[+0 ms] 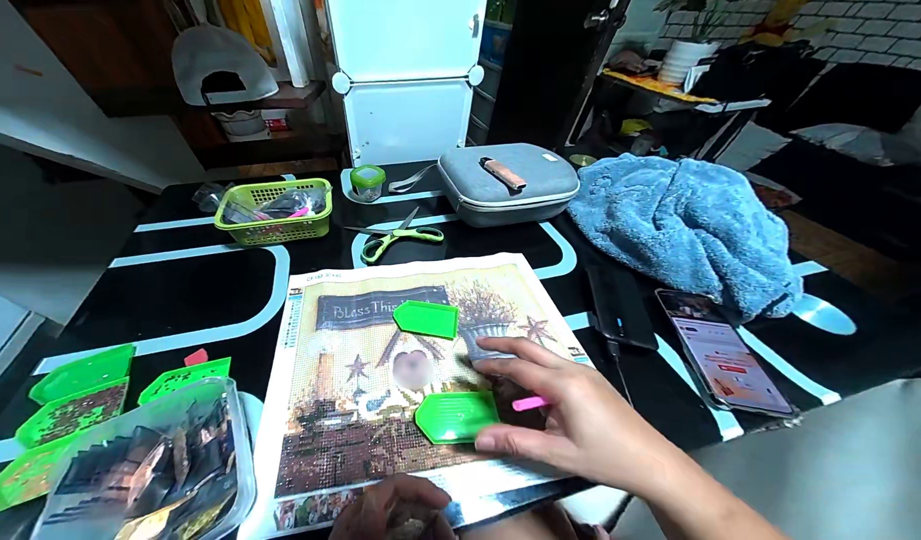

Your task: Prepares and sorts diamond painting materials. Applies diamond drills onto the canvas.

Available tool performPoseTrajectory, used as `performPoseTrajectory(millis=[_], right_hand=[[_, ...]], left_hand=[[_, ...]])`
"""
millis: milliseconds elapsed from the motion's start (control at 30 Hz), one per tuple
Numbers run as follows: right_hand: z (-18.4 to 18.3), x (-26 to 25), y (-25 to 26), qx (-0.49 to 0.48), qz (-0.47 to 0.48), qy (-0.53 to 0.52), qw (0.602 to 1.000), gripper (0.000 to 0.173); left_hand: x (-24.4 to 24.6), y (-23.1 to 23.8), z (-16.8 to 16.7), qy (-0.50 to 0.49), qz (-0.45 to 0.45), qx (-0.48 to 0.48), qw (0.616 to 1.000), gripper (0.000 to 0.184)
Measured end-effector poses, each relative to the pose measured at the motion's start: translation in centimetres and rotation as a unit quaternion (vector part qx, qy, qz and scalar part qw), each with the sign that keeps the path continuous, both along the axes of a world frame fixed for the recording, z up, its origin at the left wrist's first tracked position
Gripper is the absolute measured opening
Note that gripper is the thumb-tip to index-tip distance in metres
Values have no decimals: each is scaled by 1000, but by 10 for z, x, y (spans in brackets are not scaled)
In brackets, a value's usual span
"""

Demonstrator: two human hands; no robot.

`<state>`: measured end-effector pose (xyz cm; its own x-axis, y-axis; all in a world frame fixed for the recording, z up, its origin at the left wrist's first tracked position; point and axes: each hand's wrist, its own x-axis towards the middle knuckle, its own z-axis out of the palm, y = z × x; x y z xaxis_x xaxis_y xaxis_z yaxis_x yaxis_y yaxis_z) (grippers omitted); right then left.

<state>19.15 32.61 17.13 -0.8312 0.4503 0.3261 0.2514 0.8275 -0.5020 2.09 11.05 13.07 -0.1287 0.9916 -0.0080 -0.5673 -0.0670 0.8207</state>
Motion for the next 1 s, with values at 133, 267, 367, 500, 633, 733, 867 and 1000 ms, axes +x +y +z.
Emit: performPoseTrajectory(millis=[133,267,367,500,633,733,867,1000], right_hand=[[-8,-13,6,4,36,-133,990,79],[-11,-16,9,-36,51,-168,984,63],[-8,-13,11,-29,51,-132,989,58],[25,-6,12,10,107,-65,992,53],[61,-8,8,35,198,-63,978,47],[71,-11,4,63,221,-77,970,44],[82,-16,-2,98,237,-98,962,43],[93,-22,-9,153,251,-101,950,45]], left_hand=[[-5,0,7,-53,-13,-18,998,64],[-6,1,8,-97,-21,-44,994,66],[-7,1,8,-110,-30,-51,992,66],[-6,2,10,-110,-49,-62,991,66],[-2,4,13,-117,-55,-81,988,63],[0,4,14,-111,-56,-90,988,61],[3,3,16,-80,-63,-111,989,59],[5,5,15,-63,-73,-96,991,59]])
